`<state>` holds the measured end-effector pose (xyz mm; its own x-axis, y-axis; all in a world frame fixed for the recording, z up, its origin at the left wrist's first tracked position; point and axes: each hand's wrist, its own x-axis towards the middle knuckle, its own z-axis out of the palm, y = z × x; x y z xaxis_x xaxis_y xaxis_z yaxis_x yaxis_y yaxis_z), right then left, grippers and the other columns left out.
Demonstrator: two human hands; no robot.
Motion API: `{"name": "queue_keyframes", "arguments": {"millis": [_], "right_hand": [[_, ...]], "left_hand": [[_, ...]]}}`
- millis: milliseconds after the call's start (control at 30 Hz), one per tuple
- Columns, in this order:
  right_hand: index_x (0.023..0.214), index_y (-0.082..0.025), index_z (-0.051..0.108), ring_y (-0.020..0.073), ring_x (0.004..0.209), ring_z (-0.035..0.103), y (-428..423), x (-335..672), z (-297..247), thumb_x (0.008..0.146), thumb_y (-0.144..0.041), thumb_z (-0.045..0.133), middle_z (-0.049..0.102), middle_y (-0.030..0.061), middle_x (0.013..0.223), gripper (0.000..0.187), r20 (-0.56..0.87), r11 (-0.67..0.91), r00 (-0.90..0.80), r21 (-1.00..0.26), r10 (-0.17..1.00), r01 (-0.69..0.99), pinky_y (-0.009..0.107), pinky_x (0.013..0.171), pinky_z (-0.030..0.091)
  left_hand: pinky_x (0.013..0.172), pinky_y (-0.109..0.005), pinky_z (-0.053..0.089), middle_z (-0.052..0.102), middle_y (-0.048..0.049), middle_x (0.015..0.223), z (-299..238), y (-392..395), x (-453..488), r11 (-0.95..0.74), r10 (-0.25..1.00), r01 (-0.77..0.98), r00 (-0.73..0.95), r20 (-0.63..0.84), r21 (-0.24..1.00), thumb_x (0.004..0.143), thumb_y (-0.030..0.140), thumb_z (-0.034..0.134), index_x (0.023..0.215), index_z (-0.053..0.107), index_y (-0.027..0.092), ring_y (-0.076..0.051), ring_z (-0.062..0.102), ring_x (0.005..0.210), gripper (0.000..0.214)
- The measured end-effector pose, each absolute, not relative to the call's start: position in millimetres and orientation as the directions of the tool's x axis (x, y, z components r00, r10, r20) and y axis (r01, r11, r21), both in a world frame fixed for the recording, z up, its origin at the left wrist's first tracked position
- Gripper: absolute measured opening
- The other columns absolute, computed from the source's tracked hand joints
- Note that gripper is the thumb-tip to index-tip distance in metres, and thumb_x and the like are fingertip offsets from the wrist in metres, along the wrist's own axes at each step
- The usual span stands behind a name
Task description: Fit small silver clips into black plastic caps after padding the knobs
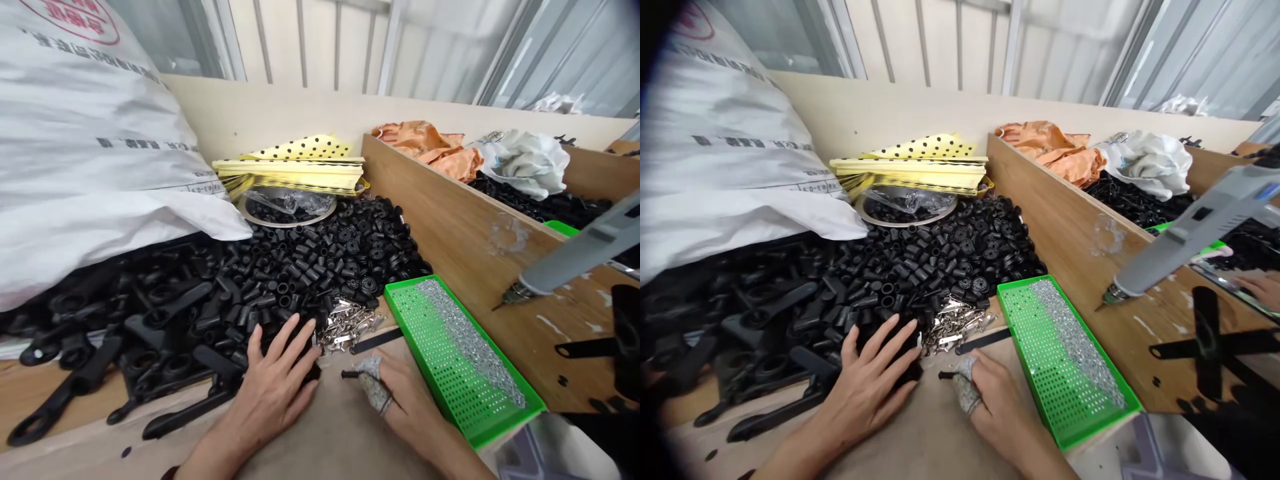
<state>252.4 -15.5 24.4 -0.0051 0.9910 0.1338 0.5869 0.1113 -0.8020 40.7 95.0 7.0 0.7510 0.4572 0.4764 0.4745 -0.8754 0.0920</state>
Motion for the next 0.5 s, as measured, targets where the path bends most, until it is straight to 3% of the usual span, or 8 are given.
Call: {"name": "queue_keyframes", "arguments": {"millis": [167, 333, 400, 500], "right_hand": [[0.083, -0.019, 0.059, 0.0228, 0.087, 0.055, -19.0, 248.5, 12.4, 0.072, -0.006, 0.041, 0.060, 0.0075, 0.088, 0.025, 0.135, 0.096, 0.015, -0.778, 0.991, 0.620, 0.036, 0.080, 0.046], [0.091, -0.020, 0.061, 0.0219, 0.090, 0.056, -13.9, 238.6, 18.8, 0.074, -0.005, 0.041, 0.061, 0.0070, 0.093, 0.031, 0.185, 0.154, 0.012, -0.850, 0.983, 0.504, 0.035, 0.084, 0.046], [0.096, -0.022, 0.063, 0.0212, 0.092, 0.056, -12.0, 236.3, 24.1, 0.076, -0.006, 0.042, 0.061, 0.0058, 0.094, 0.033, 0.209, 0.182, 0.006, -0.864, 0.978, 0.470, 0.033, 0.085, 0.046], [0.103, -0.024, 0.063, 0.0198, 0.091, 0.057, -10.3, 235.1, 28.8, 0.080, -0.006, 0.042, 0.061, 0.0047, 0.096, 0.036, 0.239, 0.216, 0.002, -0.883, 0.971, 0.417, 0.030, 0.081, 0.046]], "left_hand": [[0.109, -0.057, 0.002, 0.053, -0.0087, 0.136, 2.4, 85.7, 39.8, -0.842, 0.510, 0.529, 0.723, 0.467, 0.101, 0.087, 0.034, 0.053, 0.087, 0.066, 0.022, -0.031, 0.038, 0.131, 0.017], [0.104, -0.061, 0.015, 0.059, -0.0119, 0.128, 7.6, 85.2, 40.3, -0.806, 0.546, 0.583, 0.666, 0.509, 0.102, 0.091, 0.024, 0.046, 0.091, 0.065, 0.021, -0.033, 0.045, 0.125, 0.019], [0.100, -0.056, 0.026, 0.064, -0.0124, 0.120, 12.5, 85.6, 38.8, -0.808, 0.546, 0.573, 0.642, 0.539, 0.136, 0.090, 0.022, 0.047, 0.099, 0.063, 0.020, -0.031, 0.050, 0.118, 0.018], [0.087, -0.038, 0.043, 0.068, -0.0096, 0.097, 20.9, 82.2, 36.1, -0.836, 0.532, 0.504, 0.648, 0.545, 0.217, 0.090, 0.016, 0.045, 0.107, 0.057, 0.016, -0.023, 0.060, 0.096, 0.021]]}}
